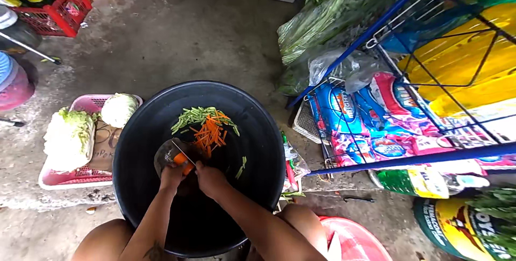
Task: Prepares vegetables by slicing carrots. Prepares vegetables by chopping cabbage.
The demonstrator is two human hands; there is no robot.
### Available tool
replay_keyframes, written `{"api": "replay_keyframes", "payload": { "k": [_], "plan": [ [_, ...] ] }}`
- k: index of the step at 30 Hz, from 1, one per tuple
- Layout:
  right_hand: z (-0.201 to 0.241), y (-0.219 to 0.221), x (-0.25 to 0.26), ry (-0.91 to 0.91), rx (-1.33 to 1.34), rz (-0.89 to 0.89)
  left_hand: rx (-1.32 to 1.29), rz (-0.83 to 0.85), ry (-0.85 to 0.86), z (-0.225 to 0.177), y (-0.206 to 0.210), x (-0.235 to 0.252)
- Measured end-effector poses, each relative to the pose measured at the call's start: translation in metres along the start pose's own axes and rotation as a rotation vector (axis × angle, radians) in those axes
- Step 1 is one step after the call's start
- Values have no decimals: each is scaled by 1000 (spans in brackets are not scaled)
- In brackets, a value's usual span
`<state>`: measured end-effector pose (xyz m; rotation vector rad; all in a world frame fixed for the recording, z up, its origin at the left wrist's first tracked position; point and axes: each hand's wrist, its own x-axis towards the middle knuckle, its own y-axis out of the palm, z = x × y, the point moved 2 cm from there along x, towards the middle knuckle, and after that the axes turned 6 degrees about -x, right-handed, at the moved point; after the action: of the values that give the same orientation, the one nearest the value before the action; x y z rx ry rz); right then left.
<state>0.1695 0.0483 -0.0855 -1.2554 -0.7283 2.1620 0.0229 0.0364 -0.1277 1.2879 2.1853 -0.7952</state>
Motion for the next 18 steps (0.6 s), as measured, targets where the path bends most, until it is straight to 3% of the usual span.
{"api": "replay_keyframes", "payload": {
  "k": [10, 18],
  "plan": [
    [-7, 1, -31, 62, -46, 75, 65, -23, 34, 1, 1, 4],
    [-23, 9, -6, 6, 33, 79, 49, -5, 3, -4, 4, 5]
  ]
}}
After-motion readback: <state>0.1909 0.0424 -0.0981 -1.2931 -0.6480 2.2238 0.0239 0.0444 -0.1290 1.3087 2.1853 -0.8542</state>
